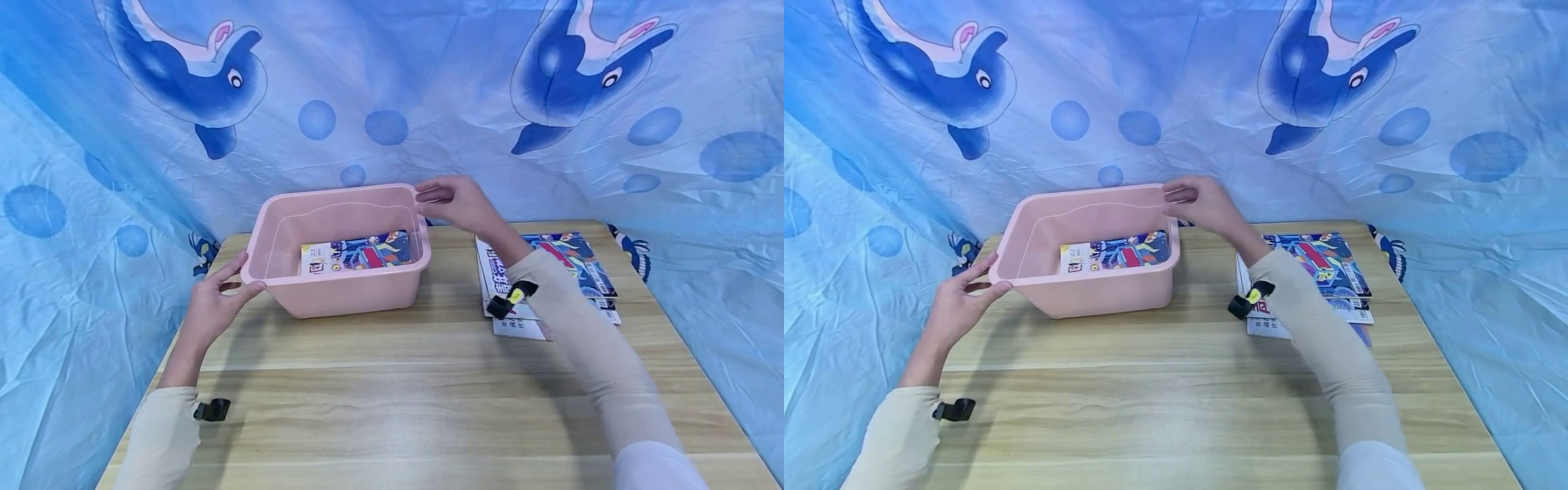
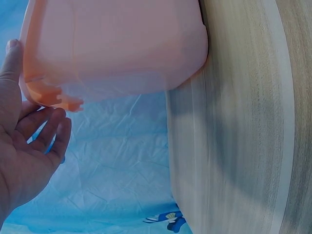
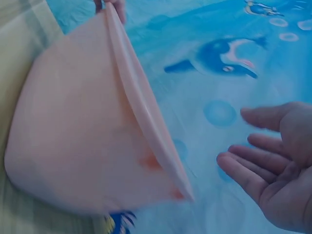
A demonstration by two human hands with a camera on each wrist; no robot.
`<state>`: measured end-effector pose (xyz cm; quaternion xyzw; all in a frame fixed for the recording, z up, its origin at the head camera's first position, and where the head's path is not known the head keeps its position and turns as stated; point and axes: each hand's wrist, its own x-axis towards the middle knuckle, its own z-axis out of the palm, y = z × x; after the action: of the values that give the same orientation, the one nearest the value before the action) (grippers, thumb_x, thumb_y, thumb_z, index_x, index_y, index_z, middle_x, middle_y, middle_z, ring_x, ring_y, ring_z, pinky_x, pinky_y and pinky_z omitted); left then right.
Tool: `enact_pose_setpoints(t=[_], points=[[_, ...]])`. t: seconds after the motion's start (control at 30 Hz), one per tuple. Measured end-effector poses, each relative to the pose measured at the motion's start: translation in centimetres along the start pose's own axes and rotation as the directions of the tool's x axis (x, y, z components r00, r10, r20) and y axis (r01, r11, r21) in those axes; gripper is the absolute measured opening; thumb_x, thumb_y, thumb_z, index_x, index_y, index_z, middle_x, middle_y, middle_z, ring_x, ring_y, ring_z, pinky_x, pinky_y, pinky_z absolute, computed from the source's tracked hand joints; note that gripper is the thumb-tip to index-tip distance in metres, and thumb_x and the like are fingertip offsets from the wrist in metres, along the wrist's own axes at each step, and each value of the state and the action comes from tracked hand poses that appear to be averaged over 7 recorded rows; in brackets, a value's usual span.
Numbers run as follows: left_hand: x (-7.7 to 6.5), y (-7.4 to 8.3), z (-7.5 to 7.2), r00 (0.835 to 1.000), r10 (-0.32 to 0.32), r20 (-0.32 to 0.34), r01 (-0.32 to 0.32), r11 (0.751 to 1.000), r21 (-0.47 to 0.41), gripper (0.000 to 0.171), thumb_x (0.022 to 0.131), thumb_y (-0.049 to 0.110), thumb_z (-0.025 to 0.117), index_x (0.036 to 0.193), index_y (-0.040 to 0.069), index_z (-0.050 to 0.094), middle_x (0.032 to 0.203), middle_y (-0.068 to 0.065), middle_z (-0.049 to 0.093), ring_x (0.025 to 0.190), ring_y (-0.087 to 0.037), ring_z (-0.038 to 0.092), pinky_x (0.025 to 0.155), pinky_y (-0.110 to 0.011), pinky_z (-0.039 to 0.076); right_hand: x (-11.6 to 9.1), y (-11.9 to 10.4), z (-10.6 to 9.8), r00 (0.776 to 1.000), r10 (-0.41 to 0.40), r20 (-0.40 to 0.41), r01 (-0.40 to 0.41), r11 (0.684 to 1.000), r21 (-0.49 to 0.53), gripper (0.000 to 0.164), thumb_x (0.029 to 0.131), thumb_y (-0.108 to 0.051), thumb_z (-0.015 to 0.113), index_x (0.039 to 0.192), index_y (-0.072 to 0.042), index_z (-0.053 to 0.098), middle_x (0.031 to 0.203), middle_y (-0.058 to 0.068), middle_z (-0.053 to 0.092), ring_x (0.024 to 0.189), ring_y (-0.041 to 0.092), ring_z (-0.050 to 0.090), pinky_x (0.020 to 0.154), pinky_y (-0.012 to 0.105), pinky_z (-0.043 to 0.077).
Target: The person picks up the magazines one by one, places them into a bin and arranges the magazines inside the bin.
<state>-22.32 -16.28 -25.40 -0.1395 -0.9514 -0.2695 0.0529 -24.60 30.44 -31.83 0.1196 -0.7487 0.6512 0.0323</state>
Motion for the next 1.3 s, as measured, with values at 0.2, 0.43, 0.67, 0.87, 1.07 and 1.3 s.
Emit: enact_pose_setpoints(t=[0.2, 0.43, 0.67, 0.87, 1.07, 1.3], points=[[-0.1, -0.1, 0.1, 1.0, -0.007, 0.004, 0.007, 1.0, -0.01, 0.068, 0.094, 0.033, 0.076, 0.154, 0.018, 0.047, 0.154, -0.017, 0.049, 0.119, -0.044, 0.061, 0.076, -0.004, 0.049, -3.0, 1.8, -4.4, 0.996, -0.033, -0.079, 0.024, 0.993, -0.115, 0.049, 0.094, -0.032, 0.076, 0.138, -0.012, 0.065, 0.131, 0.01, 0.069, 0.119, 0.024, 0.066, 0.101, 0.039, 0.056], [-0.1, -0.1, 0.0, 1.0, -0.013, 0.002, 0.013, 1.0, -0.003, 0.069, 0.094, 0.034, 0.076, 0.154, 0.017, 0.047, 0.154, -0.017, 0.049, 0.12, -0.044, 0.061, 0.077, -0.003, 0.047, -7.2, 5.6, -9.2, 0.979, -0.005, -0.206, -0.037, 0.979, -0.199, 0.05, 0.096, -0.034, 0.074, 0.139, -0.012, 0.064, 0.134, 0.013, 0.067, 0.109, 0.006, 0.065, 0.087, 0.012, 0.051], [-0.1, 0.0, -0.2, 1.0, -0.022, -0.002, 0.022, 1.0, 0.0, 0.069, 0.094, 0.035, 0.076, 0.154, 0.018, 0.047, 0.154, -0.017, 0.048, 0.117, -0.046, 0.062, 0.074, -0.003, 0.048, -11.6, 11.0, -13.4, 0.931, 0.158, -0.329, -0.239, 0.944, -0.225, 0.062, 0.096, -0.047, 0.07, 0.145, -0.011, 0.058, 0.14, 0.017, 0.062, 0.106, -0.001, 0.059, 0.083, 0.009, 0.047], [0.0, 0.3, -0.3, 0.999, -0.037, 0.006, 0.037, 0.999, -0.01, 0.07, 0.094, 0.035, 0.076, 0.154, 0.019, 0.047, 0.155, -0.017, 0.047, 0.117, -0.047, 0.062, 0.072, -0.004, 0.049, -14.9, 15.6, -15.9, 0.876, 0.211, -0.435, -0.325, 0.923, -0.206, 0.067, 0.094, -0.049, 0.071, 0.142, -0.004, 0.06, 0.116, -0.01, 0.069, 0.095, -0.011, 0.055, 0.076, 0.003, 0.046], [0.0, 0.3, 0.0, 1.0, -0.024, -0.002, 0.024, 1.0, -0.01, 0.069, 0.093, 0.034, 0.077, 0.154, 0.017, 0.048, 0.154, -0.017, 0.049, 0.116, -0.046, 0.062, 0.073, -0.004, 0.048, -17.3, 18.8, -17.3, 0.856, 0.266, -0.443, -0.391, 0.895, -0.217, 0.067, 0.094, -0.048, 0.072, 0.139, 0.0, 0.06, 0.104, -0.024, 0.062, 0.088, -0.015, 0.054, 0.071, 0.002, 0.045], [-0.1, 0.2, 0.1, 1.0, -0.017, -0.004, 0.017, 1.0, -0.009, 0.069, 0.093, 0.034, 0.077, 0.154, 0.018, 0.048, 0.154, -0.017, 0.049, 0.117, -0.045, 0.062, 0.074, -0.004, 0.048, -18.5, 20.7, -17.6, 0.828, 0.367, -0.424, -0.502, 0.822, -0.27, 0.083, 0.093, -0.06, 0.067, 0.145, 0.003, 0.054, 0.137, 0.029, 0.058, 0.117, 0.036, 0.059, 0.081, 0.025, 0.051]])
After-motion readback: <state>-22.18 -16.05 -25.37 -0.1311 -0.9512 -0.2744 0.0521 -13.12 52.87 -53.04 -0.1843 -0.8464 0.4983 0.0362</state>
